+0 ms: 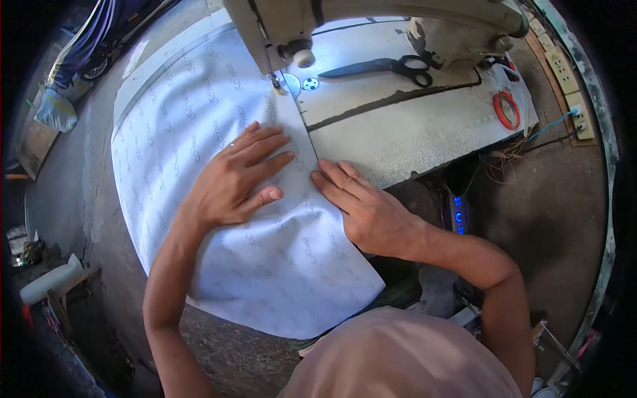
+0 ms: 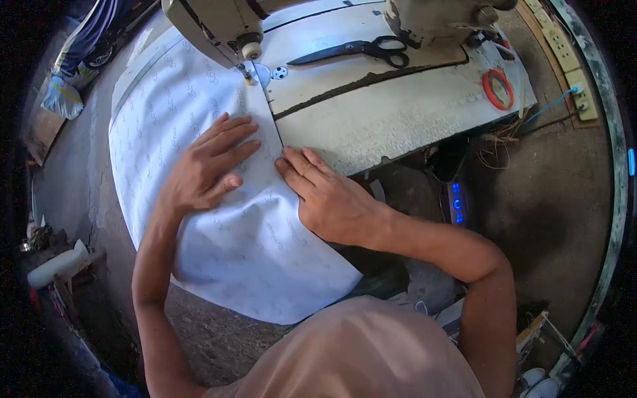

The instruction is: Use an industrial sewing machine to stitch together pieces of upholstery fabric.

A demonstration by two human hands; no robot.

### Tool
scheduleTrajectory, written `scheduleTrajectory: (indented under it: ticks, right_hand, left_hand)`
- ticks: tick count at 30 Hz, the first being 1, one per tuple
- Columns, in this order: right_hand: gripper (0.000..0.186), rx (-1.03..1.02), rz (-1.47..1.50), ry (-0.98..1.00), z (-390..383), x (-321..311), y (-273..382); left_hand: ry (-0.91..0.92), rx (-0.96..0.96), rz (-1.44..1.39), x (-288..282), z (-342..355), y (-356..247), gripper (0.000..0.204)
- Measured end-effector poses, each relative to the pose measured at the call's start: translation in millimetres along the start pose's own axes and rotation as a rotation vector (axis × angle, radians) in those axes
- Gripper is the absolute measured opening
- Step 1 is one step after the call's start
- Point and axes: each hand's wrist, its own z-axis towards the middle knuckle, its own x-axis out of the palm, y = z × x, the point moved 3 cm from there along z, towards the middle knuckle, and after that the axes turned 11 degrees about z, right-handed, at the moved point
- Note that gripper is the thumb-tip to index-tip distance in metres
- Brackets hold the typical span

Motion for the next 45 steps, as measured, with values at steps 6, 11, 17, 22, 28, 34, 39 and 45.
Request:
scheduleTrajectory:
  ticks: [6,11,17,22,28,34,39,45]
  right_hand:
    - [0.038,-0.007,-0.013,0.068,10.1,-6.3,0.3]
    - [0.038,0.014,0.014,0.079,23.9,-8.4,-7.9]
    - [0.039,0.024,0.009,0.099,40.6,-12.0,-22.2]
    - [0.041,0.032,-0.004,0.120,52.6,-12.2,-37.3]
    - [0.044,0.047,-0.027,0.088,68.6,-10.6,-55.0]
    - [0.048,0.046,-0.098,0.087,75.5,-0.6,-63.0]
    - [0.048,0.167,0.010,0.023,72.6,1.4,-49.2]
    - [0.042,0.215,0.032,0.092,10.6,7.9,0.5]
  left_hand:
    - [-0.096,0.093,-0.012,18.6,1.2,18.6,0.071]
    - [-0.119,0.133,0.030,16.7,7.1,35.2,0.063]
    - [-0.105,0.155,0.066,11.3,17.4,55.6,0.052]
    - [-0.151,0.185,0.125,6.0,27.5,71.2,0.042]
    - [-0.214,0.207,0.182,5.1,40.1,93.5,0.037]
    - [-0.204,0.232,0.268,1.4,47.8,106.5,0.041]
    - [-0.099,0.304,0.103,-22.8,44.9,90.3,0.044]
    - [0.272,0.075,0.117,-38.7,-10.1,-62.3,0.065]
